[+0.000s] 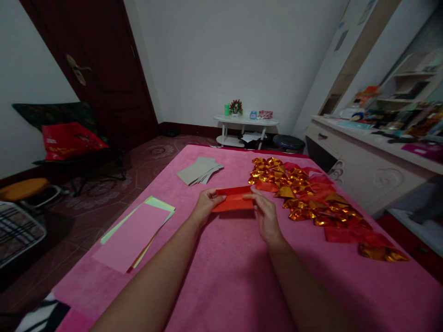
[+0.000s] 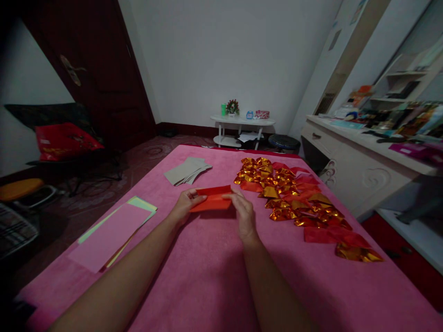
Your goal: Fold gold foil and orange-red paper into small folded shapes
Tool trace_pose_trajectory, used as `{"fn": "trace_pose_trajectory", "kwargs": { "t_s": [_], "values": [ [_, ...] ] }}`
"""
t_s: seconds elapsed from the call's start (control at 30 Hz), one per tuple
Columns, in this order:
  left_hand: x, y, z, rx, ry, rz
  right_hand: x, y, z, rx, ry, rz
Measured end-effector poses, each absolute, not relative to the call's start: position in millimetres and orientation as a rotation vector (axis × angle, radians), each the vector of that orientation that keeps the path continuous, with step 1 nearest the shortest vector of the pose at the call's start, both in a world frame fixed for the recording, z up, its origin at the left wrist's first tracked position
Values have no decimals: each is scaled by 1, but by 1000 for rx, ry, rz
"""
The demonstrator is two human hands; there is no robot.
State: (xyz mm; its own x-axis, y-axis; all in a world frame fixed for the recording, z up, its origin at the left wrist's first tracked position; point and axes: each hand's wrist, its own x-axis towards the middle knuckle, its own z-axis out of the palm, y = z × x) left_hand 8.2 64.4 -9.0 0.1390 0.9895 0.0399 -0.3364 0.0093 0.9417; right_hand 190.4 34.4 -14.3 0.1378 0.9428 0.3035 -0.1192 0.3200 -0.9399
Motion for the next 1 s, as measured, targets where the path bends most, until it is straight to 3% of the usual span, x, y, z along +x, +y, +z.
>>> {"fn": "trace_pose_trajectory", "kwargs": {
  "t_s": [0.23,0.4,1.0],
  "values": [
    [9,66,-14,1202,921,1278,193,39,-19,-959,-845,1131],
    [8,67,-18,1368,916,1277,191,38,-19,-1009,-962,1119],
    [10,68,-17,1094,949,1331,187,35,-14,-960,-1160,1086]
  ]
}}
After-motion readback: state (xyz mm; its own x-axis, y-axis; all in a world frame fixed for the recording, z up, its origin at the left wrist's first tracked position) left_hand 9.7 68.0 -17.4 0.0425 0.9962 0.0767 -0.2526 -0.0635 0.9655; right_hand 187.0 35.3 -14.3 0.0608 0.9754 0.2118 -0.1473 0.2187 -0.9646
